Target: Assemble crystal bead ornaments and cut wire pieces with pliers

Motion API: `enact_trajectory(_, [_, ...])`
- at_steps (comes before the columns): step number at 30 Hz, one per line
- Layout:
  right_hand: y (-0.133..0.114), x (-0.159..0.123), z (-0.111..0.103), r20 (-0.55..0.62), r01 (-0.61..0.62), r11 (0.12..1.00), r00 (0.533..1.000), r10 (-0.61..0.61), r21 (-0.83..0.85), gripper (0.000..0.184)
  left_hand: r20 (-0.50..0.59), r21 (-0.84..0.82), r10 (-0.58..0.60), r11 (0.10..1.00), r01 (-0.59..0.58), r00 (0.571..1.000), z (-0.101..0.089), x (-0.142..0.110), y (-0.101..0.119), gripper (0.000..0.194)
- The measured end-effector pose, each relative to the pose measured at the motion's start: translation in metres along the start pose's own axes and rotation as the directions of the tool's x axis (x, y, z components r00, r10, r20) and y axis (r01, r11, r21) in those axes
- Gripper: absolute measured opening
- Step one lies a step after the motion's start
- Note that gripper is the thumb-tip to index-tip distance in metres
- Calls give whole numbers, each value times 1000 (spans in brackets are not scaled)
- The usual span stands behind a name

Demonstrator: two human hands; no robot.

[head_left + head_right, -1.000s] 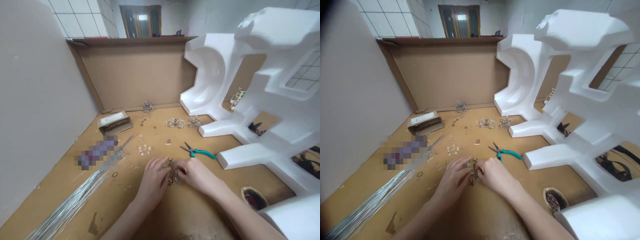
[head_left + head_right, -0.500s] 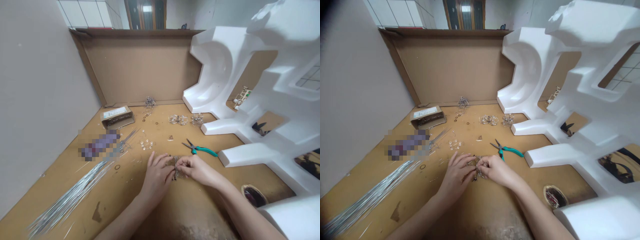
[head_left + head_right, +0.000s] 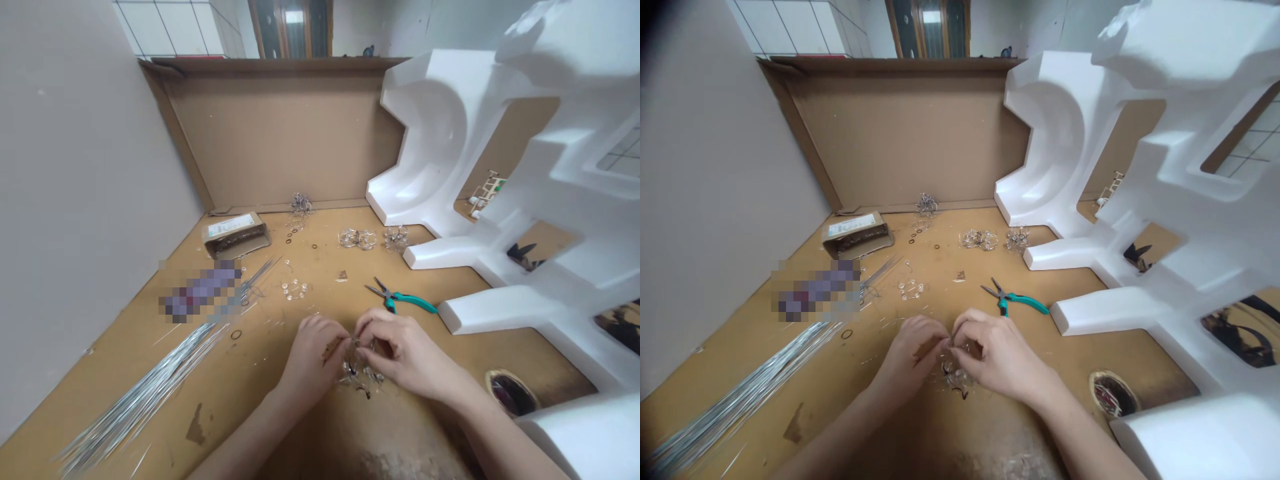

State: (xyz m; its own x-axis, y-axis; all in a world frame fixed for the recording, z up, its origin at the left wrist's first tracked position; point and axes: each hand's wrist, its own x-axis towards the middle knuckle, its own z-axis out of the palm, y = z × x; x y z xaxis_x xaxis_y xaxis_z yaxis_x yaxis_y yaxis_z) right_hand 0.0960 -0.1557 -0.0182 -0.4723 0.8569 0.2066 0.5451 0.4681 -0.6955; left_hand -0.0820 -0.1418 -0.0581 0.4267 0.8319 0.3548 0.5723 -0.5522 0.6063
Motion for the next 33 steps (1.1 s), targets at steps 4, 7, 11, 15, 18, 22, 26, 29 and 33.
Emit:
enact_trajectory(4, [4,0,6,165,-108,964,984,69,241,8,71,-116,-62,991,70,996,5,1,-3,15])
enact_trajectory(7, [13,3,8,240,-309,870,943,229,384,16,55,-148,-77,985,85,995,5,1,-2,15])
enact_trajectory(11, [22,6,9,167,-404,715,910,380,571,24,-37,-76,16,997,-19,999,3,-1,5,15])
enact_trajectory(15, [24,5,10,162,-409,631,896,413,659,28,-81,-40,162,985,-165,984,5,-4,6,13])
enact_trajectory(18, [25,4,11,191,-419,595,893,409,685,28,-109,-33,234,971,-239,966,8,-5,3,10])
enact_trajectory(22, [27,3,11,226,-431,561,889,398,707,25,-112,-19,261,964,-265,959,8,-5,0,10])
enact_trajectory(26, [28,3,11,232,-438,535,882,410,722,23,-103,3,284,959,-285,953,6,-4,1,11])
enact_trajectory(29, [25,3,14,208,-450,553,871,445,701,18,-119,15,327,945,-328,938,5,-5,2,11])
enact_trajectory(33, [20,2,17,198,-452,631,880,432,631,5,-163,30,328,944,-328,930,6,-8,5,10])
